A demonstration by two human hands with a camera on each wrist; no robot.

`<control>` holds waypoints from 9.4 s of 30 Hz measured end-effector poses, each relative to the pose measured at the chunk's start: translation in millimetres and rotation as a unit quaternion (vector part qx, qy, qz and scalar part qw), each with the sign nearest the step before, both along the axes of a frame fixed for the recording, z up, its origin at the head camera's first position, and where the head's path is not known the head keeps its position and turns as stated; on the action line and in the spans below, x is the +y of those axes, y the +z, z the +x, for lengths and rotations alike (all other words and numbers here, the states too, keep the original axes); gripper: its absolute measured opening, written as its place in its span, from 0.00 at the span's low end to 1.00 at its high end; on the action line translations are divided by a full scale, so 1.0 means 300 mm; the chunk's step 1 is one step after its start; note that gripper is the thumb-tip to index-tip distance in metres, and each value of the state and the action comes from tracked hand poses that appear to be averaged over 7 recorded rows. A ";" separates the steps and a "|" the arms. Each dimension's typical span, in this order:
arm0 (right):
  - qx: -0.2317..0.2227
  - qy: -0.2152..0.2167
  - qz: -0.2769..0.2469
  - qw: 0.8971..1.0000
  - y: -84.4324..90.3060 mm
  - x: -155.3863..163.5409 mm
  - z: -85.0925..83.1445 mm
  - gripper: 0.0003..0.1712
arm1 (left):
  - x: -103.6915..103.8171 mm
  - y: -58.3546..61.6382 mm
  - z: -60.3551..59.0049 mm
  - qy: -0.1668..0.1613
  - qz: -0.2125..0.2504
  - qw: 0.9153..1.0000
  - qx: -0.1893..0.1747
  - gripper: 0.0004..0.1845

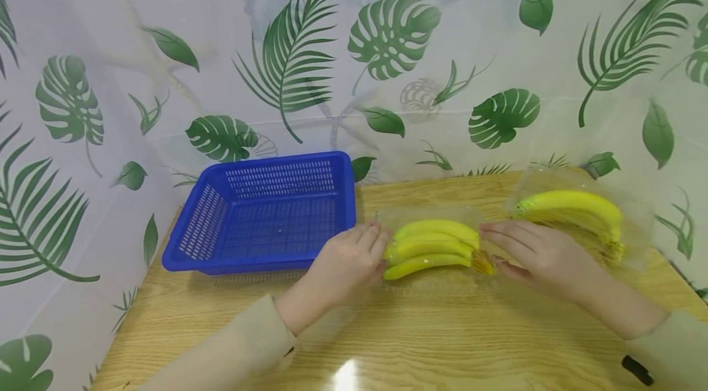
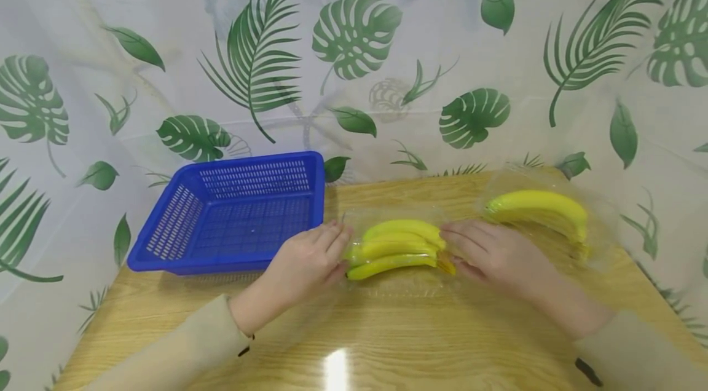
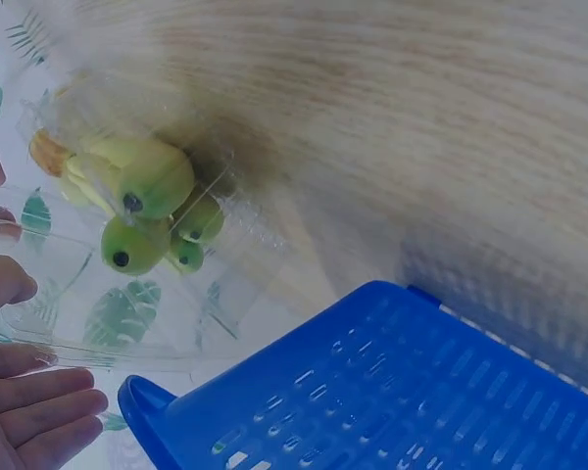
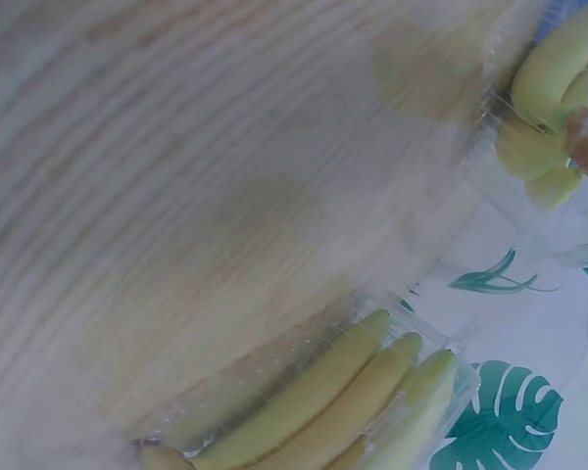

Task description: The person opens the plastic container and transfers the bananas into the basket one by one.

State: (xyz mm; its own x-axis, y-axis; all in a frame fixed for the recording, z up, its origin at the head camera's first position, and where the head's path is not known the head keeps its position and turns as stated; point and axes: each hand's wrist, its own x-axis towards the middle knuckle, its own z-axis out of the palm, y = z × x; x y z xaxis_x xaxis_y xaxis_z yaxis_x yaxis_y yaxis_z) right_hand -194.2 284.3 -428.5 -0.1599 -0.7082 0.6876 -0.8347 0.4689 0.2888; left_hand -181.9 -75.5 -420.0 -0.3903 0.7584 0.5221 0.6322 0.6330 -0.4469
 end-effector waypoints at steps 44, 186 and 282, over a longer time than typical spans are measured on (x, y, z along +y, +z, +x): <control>-0.122 -0.119 -0.082 0.982 0.139 -0.020 -0.087 0.31 | 0.000 0.155 -0.171 0.044 0.239 0.904 -0.352 0.22; -0.486 -0.177 -0.278 0.809 0.182 -0.047 -0.191 0.20 | 0.111 0.032 -0.150 -0.005 0.297 0.758 -0.581 0.15; -0.475 -0.161 -0.278 0.819 0.171 -0.048 -0.207 0.19 | 0.212 -0.084 -0.197 0.152 0.318 0.718 -0.600 0.36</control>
State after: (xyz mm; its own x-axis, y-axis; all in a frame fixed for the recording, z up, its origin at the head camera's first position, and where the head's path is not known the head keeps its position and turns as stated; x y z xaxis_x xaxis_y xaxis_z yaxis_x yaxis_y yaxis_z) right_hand -256.3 269.7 -377.0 -0.9272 -0.1438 0.3458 -0.3656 0.5483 -0.7522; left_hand -240.9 -12.0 -445.3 -0.9455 0.3002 -0.1257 0.1102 0.6586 0.7444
